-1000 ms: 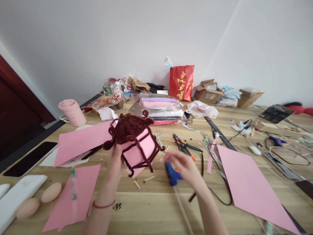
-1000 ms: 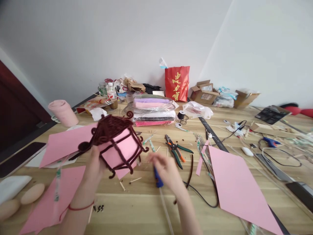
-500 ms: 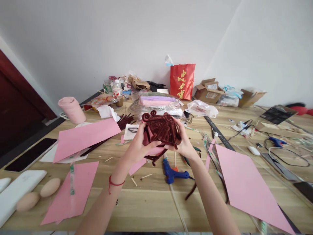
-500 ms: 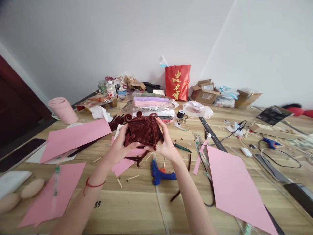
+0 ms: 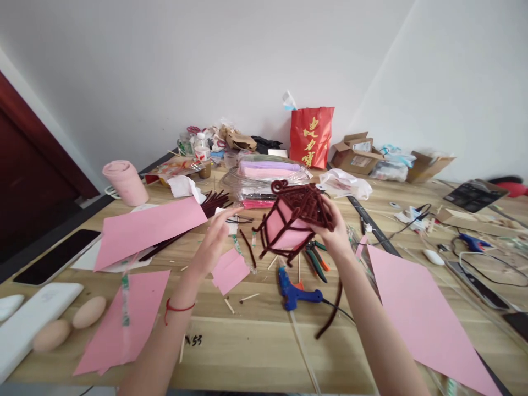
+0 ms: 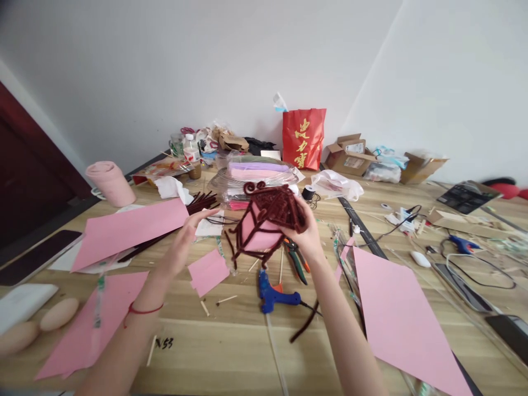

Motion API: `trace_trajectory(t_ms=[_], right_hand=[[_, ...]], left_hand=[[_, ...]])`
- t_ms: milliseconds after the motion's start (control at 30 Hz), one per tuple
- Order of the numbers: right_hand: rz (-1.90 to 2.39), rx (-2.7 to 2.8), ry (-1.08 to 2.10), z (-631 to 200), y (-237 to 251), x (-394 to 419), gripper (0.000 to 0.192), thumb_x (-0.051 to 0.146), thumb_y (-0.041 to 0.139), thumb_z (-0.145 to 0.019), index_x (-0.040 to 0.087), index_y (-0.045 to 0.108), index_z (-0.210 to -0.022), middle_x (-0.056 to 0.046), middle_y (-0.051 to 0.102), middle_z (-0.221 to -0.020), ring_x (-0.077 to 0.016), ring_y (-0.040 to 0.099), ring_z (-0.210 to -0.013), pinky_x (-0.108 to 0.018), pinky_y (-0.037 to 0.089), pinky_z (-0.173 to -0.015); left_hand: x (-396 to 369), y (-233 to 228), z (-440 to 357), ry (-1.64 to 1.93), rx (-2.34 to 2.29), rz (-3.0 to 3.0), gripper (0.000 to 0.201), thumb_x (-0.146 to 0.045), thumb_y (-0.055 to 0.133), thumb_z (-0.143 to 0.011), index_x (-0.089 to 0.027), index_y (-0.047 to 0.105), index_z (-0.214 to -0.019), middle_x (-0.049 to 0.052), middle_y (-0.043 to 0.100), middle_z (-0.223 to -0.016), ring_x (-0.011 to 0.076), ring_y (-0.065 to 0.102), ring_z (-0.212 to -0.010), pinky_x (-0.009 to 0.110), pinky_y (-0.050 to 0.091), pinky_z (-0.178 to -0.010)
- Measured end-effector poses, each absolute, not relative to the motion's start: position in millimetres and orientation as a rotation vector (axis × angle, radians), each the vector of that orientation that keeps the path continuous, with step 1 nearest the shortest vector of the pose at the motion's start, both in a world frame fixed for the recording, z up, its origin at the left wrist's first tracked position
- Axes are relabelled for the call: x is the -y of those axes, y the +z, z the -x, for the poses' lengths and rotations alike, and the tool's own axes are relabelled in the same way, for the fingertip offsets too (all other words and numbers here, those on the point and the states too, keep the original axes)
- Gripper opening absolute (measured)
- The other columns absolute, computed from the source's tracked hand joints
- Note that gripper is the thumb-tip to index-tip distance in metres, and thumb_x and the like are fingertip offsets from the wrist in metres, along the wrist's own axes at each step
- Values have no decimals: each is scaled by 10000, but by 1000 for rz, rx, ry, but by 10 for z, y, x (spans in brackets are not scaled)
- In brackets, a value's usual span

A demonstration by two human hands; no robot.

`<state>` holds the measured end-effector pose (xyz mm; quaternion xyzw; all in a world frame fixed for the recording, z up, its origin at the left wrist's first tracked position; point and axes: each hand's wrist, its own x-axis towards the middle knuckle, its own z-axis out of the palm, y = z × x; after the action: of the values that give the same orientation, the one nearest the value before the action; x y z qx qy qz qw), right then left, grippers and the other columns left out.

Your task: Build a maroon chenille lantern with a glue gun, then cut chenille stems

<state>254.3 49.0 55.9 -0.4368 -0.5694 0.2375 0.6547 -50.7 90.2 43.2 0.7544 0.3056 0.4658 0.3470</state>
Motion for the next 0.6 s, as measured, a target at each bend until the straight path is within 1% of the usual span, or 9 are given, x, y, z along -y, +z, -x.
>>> trace_trajectory(t_ms=[133, 233, 300, 433, 500, 600], right_hand=[[1091, 1253, 200, -3080, 751, -555, 810, 378, 861, -602, 273, 528, -1332, -76, 582, -1386, -304, 524, -1316, -568, 354, -1136], [1065, 1238, -42, -3454, 936, -580, 834, 329, 861, -593, 260, 515, -1349, -81, 558, -1404, -292, 514, -1323, -541, 349, -1144], [1084, 1242, -140, -3608, 997, -604, 844, 306, 866, -575, 264, 519, -1344, -75, 551, -1404, -289, 510, -1322, -529, 361, -1136], [1236, 1209, -187, -3674, 891, -691, 834, 306, 853, -574, 225, 528, -1338, -101, 560, -1370, -304, 546, -1268, -530, 407, -1093], [1279, 1165, -176, -3670, 780, -748, 838, 311, 848, -568, 193, 533, -1335, -121, 558, -1365, -314, 559, -1245, -528, 429, -1073], [1290, 1104, -181, -3759, 673, -834, 816, 302, 851, -545, 181, 565, -1299, -118, 592, -1323, -317, 584, -1206, -517, 442, -1059]], left_hand=[[-973, 181, 740, 1233, -961, -1880, 611, -589, 231, -987, -205, 556, -1333, 110, 557, -1406, 255, 451, -1347, 442, 276, -1175], [-1020, 54, 799, 1301, -1050, -1852, 598, -591, 258, -978, -190, 599, -1261, 119, 593, -1350, 264, 480, -1312, 448, 309, -1153], [-1022, 36, 790, 1328, -1083, -1841, 587, -606, 283, -966, -195, 626, -1206, 115, 614, -1315, 275, 488, -1290, 458, 297, -1155], [-986, 75, 765, 1334, -1128, -1870, 570, -629, 303, -948, -217, 648, -1138, 97, 640, -1265, 282, 487, -1271, 459, 279, -1157], [-974, 79, 778, 1328, -1148, -1884, 568, -619, 294, -951, -211, 647, -1129, 100, 643, -1253, 280, 491, -1262, 456, 288, -1148], [-976, 54, 816, 1351, -1173, -1861, 541, -580, 298, -964, -195, 645, -1118, 105, 650, -1226, 270, 505, -1243, 438, 309, -1130]])
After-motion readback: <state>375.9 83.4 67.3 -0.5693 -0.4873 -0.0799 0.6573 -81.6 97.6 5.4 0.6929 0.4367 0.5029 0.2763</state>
